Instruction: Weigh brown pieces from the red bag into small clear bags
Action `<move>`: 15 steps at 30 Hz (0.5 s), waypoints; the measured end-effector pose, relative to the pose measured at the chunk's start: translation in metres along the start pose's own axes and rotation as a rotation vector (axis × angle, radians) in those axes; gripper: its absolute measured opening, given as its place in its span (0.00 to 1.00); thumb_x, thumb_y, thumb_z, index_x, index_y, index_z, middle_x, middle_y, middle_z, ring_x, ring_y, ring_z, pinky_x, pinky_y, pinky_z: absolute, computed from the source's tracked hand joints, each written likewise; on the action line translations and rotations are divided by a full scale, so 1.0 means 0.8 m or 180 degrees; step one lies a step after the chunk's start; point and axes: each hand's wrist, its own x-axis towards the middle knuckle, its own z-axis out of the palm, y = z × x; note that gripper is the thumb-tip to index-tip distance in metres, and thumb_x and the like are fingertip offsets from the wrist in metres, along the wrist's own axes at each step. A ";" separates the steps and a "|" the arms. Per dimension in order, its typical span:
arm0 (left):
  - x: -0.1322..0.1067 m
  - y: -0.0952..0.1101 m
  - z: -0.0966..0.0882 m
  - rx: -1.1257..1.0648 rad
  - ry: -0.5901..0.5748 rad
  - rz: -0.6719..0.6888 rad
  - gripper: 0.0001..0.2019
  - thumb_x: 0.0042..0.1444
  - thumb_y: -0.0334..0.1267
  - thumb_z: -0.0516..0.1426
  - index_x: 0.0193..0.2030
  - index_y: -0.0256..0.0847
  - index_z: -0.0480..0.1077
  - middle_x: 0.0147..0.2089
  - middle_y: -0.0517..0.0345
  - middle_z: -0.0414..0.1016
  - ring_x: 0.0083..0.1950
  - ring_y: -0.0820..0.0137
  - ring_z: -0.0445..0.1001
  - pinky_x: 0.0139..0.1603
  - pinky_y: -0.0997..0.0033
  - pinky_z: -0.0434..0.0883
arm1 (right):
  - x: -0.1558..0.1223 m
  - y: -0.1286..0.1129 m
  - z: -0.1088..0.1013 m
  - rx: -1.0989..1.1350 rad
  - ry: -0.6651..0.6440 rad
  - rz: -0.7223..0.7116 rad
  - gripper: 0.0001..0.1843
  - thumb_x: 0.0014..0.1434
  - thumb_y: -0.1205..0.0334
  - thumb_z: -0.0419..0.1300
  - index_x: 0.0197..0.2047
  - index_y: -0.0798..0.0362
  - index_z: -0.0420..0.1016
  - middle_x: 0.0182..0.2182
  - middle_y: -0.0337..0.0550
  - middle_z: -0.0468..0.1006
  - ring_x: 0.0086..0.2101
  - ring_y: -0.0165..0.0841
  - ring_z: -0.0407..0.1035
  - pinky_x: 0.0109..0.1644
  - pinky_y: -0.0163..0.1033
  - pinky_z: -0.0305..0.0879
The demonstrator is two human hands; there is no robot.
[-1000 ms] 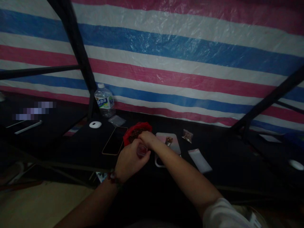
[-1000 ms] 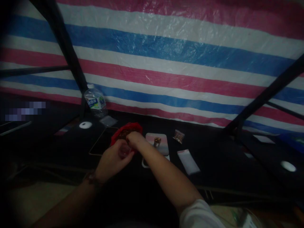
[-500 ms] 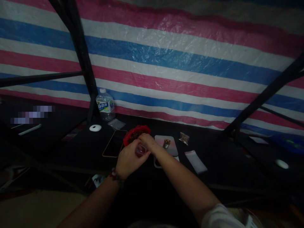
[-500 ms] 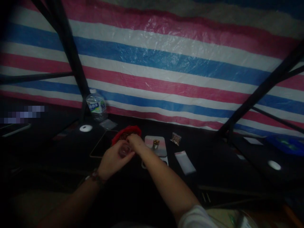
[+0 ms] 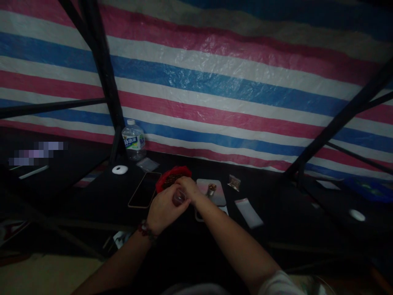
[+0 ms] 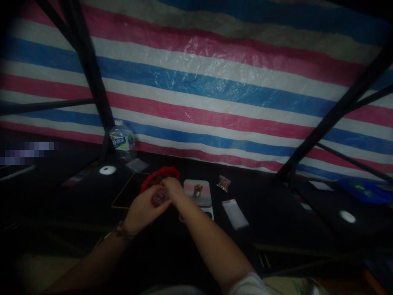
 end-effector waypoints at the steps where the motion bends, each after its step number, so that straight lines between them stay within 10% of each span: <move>1: 0.000 0.000 0.000 -0.0005 0.0019 0.0000 0.15 0.53 0.45 0.59 0.46 0.42 0.68 0.40 0.56 0.77 0.41 0.65 0.77 0.41 0.69 0.71 | 0.000 -0.001 0.001 0.0011 0.0016 0.0018 0.10 0.60 0.66 0.57 0.39 0.60 0.78 0.38 0.50 0.80 0.40 0.35 0.72 0.43 0.34 0.63; 8: -0.003 -0.003 0.001 -0.0018 0.0091 -0.0023 0.18 0.54 0.47 0.58 0.49 0.43 0.67 0.41 0.56 0.77 0.42 0.65 0.77 0.41 0.69 0.71 | -0.011 0.000 -0.015 0.0489 0.0406 0.0308 0.12 0.55 0.69 0.59 0.42 0.54 0.79 0.40 0.46 0.81 0.41 0.34 0.73 0.45 0.34 0.65; 15: -0.006 -0.010 0.010 0.0185 0.0158 -0.0066 0.23 0.54 0.52 0.57 0.51 0.41 0.66 0.44 0.53 0.78 0.43 0.64 0.77 0.42 0.68 0.72 | -0.052 0.036 -0.089 0.0604 0.1231 0.0493 0.11 0.52 0.70 0.60 0.39 0.53 0.80 0.35 0.42 0.81 0.36 0.33 0.74 0.45 0.37 0.67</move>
